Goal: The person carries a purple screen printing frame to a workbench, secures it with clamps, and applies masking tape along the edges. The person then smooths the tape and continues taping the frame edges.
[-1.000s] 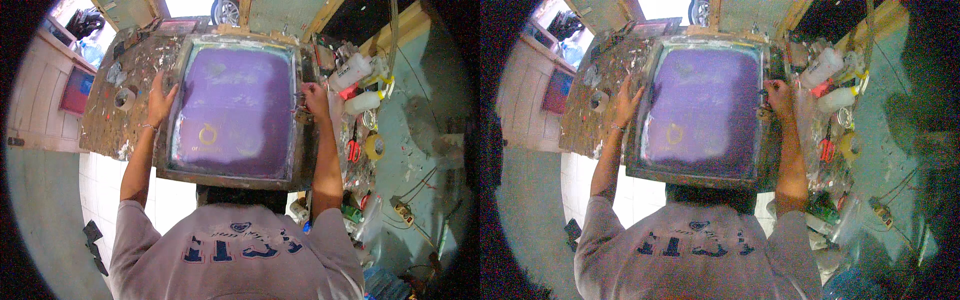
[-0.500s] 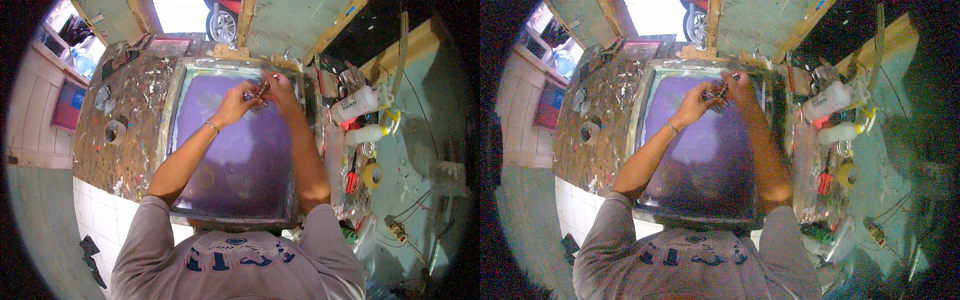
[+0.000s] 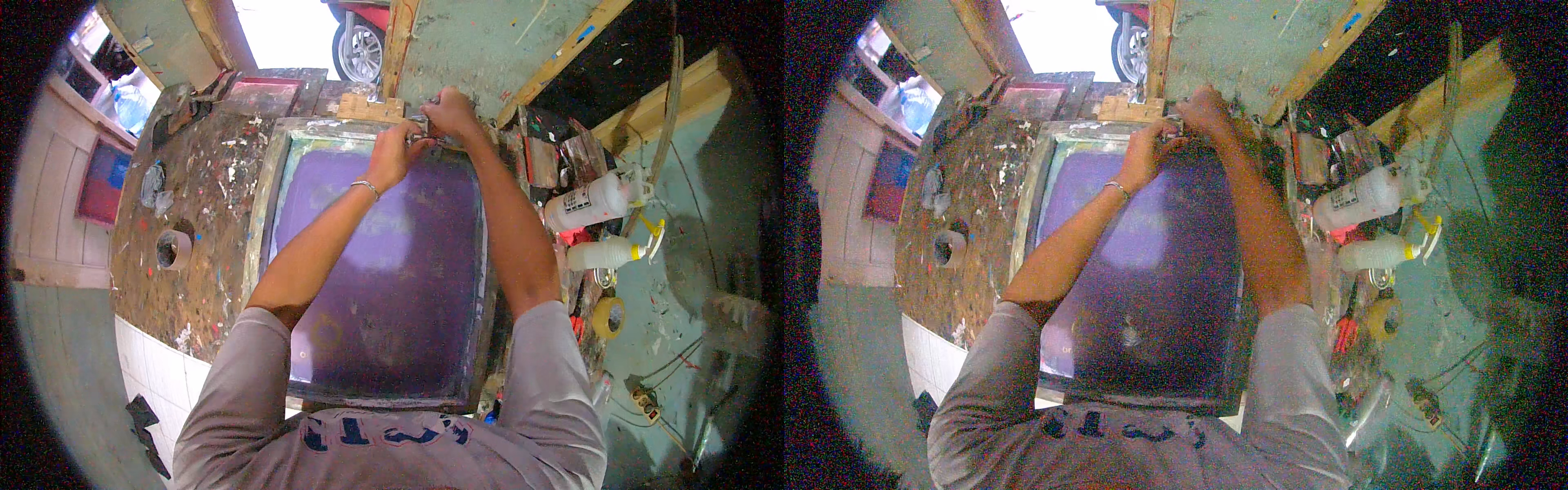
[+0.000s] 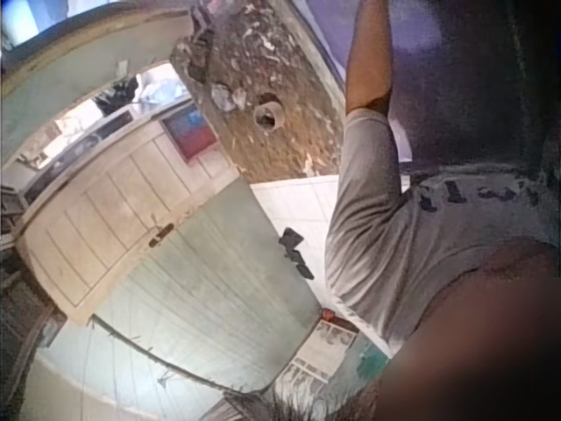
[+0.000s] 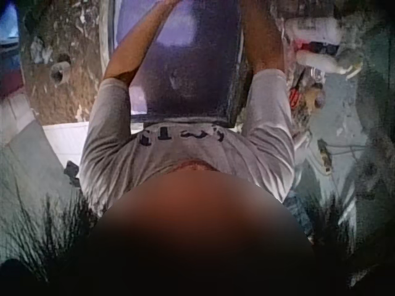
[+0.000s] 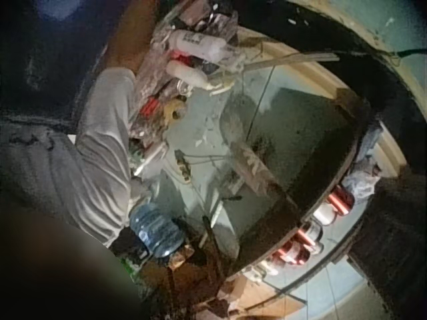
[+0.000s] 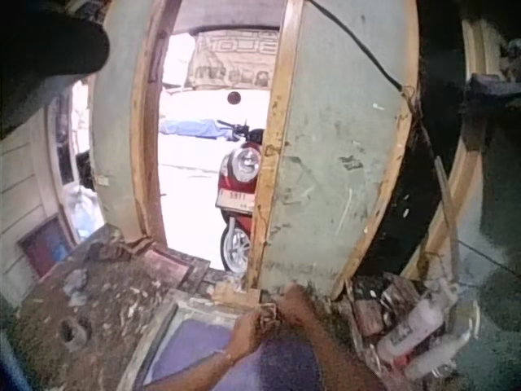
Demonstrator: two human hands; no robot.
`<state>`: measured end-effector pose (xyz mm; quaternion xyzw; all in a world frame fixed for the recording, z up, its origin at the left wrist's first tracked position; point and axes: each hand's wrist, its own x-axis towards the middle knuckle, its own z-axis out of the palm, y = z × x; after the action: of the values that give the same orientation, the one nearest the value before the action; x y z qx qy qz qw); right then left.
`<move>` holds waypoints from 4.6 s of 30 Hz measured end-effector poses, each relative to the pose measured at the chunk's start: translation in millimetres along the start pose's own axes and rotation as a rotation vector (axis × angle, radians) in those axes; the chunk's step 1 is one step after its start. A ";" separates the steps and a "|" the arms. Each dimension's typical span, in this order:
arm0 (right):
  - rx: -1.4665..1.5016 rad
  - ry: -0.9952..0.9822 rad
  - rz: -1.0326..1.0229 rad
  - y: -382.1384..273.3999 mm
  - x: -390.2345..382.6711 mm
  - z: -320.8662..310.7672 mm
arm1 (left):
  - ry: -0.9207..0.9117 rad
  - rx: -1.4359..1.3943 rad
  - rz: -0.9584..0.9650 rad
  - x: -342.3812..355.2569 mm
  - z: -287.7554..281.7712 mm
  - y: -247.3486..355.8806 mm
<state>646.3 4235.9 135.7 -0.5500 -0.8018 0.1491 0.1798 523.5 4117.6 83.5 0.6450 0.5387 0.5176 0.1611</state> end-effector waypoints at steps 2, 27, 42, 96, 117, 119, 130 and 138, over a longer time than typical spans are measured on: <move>-0.029 -0.046 0.004 6.7 14.8 7.4 | -0.023 0.022 -0.031 4.2 5.3 -6.9; 0.345 -0.439 -0.044 31.5 42.2 22.2 | -0.086 0.113 -0.013 9.9 0.5 -11.3; 0.497 -0.470 -0.064 34.8 49.3 -3.3 | 0.055 0.634 0.225 5.7 33.0 -7.9; -0.130 -0.056 -0.419 2.4 22.8 7.7 | -0.077 0.778 0.227 26.2 43.1 -4.9; 0.175 -0.039 -0.278 39.4 45.5 3.0 | -0.189 0.690 0.207 33.9 37.7 -10.7; 0.062 -0.043 -0.342 14.6 38.2 0.1 | -0.171 0.712 0.219 33.3 36.3 -15.2; 0.257 -0.082 -0.183 24.2 23.6 1.3 | -0.238 0.744 0.146 32.4 35.9 -9.2; -0.037 -0.153 -0.307 25.5 40.6 32.5 | 0.015 0.491 0.303 0.7 23.1 -12.2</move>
<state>639.3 4281.5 100.6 -0.4113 -0.8904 0.1464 0.1289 536.5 4130.8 65.0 0.7338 0.5467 0.3947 -0.0829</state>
